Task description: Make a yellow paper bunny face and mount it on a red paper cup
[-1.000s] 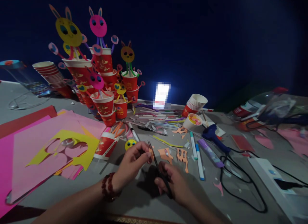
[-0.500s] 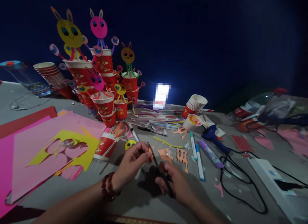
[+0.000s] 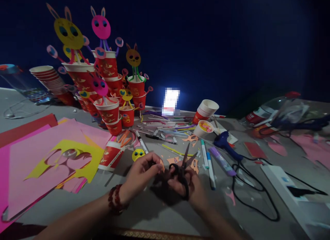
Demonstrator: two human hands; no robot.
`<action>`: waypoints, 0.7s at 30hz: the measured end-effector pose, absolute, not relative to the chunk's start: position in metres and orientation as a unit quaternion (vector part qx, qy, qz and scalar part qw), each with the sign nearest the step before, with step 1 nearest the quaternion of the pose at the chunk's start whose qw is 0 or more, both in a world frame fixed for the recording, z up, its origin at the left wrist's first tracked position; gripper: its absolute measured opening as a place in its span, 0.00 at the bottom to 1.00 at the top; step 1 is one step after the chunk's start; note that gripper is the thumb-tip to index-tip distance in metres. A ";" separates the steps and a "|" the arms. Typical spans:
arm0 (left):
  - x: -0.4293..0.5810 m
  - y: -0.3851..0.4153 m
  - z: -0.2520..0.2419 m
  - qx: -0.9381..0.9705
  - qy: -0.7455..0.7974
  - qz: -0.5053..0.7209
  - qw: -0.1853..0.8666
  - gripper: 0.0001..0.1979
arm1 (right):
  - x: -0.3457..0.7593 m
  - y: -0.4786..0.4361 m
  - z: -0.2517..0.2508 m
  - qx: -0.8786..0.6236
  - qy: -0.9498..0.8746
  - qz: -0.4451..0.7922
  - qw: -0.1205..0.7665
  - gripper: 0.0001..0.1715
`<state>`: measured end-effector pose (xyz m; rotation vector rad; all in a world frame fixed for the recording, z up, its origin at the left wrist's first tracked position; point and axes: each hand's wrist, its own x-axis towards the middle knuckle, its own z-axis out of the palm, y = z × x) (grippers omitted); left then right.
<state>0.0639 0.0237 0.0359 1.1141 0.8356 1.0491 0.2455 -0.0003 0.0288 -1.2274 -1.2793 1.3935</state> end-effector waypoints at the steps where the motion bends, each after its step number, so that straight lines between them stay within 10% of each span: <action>1: 0.065 0.022 0.034 0.490 0.370 0.450 0.648 0.10 | 0.244 -0.001 0.028 -0.493 -0.508 0.554 0.438 0.18; 21: 0.072 0.017 0.026 0.556 0.408 0.381 0.615 0.16 | 0.246 0.003 0.021 -0.480 -0.479 0.562 0.473 0.17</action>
